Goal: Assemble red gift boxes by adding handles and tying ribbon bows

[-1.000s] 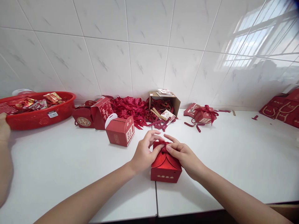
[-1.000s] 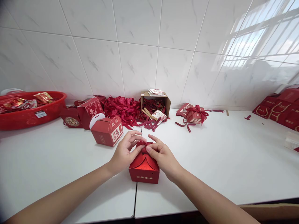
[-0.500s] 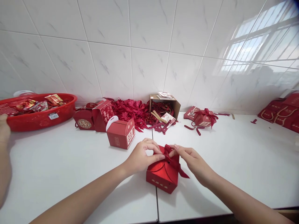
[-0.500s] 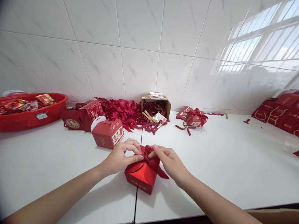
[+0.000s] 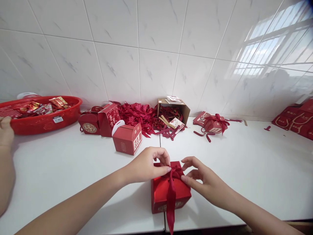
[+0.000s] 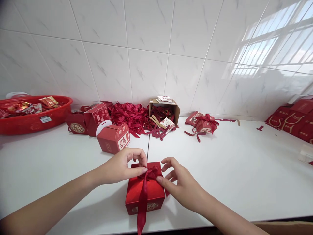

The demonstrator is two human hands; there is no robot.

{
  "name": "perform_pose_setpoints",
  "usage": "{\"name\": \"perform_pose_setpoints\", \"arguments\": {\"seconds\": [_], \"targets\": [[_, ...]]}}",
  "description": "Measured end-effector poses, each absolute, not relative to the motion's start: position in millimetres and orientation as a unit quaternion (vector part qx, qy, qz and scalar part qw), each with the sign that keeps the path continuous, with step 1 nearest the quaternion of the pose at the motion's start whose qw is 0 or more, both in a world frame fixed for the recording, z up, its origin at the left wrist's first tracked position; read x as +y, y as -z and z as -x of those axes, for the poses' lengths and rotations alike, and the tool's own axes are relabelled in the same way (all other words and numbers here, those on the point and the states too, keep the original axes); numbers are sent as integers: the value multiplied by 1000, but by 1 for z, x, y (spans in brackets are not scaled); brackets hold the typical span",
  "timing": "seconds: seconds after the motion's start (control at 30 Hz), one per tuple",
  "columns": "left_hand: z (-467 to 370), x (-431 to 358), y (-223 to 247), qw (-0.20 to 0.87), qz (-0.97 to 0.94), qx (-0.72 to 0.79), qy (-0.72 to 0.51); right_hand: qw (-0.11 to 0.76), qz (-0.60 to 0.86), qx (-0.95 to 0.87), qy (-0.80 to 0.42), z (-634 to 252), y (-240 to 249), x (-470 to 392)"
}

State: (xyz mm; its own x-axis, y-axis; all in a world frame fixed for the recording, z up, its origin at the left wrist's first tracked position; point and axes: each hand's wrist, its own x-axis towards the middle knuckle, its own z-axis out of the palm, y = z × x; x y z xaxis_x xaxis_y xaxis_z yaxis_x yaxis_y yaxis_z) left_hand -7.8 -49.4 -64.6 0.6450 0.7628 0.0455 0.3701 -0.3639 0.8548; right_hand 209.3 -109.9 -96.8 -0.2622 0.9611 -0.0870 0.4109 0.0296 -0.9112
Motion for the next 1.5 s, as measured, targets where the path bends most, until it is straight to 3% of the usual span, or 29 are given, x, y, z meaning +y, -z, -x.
{"name": "perform_pose_setpoints", "arguments": {"seconds": [0.27,0.37,0.43,0.5,0.7,0.93,1.5], "targets": [[8,-47,67,408,-814,360,-203,287,528,-595,-534,-212,85,-111],[9,-46,68,418,-816,347,-199,200,518,-642,-529,-211,69,-127],[11,-44,68,427,-816,336,-196,124,496,-714,-478,-212,59,-137],[13,-42,68,433,-816,329,-194,104,455,-785,-408,-215,54,-140],[12,-43,64,429,-821,326,-190,260,356,-884,-157,-219,73,-105],[12,-46,62,413,-828,323,-197,269,253,-929,40,-209,95,-90],[17,-38,51,356,-843,382,-130,169,275,-946,-14,-214,92,-91]]}}
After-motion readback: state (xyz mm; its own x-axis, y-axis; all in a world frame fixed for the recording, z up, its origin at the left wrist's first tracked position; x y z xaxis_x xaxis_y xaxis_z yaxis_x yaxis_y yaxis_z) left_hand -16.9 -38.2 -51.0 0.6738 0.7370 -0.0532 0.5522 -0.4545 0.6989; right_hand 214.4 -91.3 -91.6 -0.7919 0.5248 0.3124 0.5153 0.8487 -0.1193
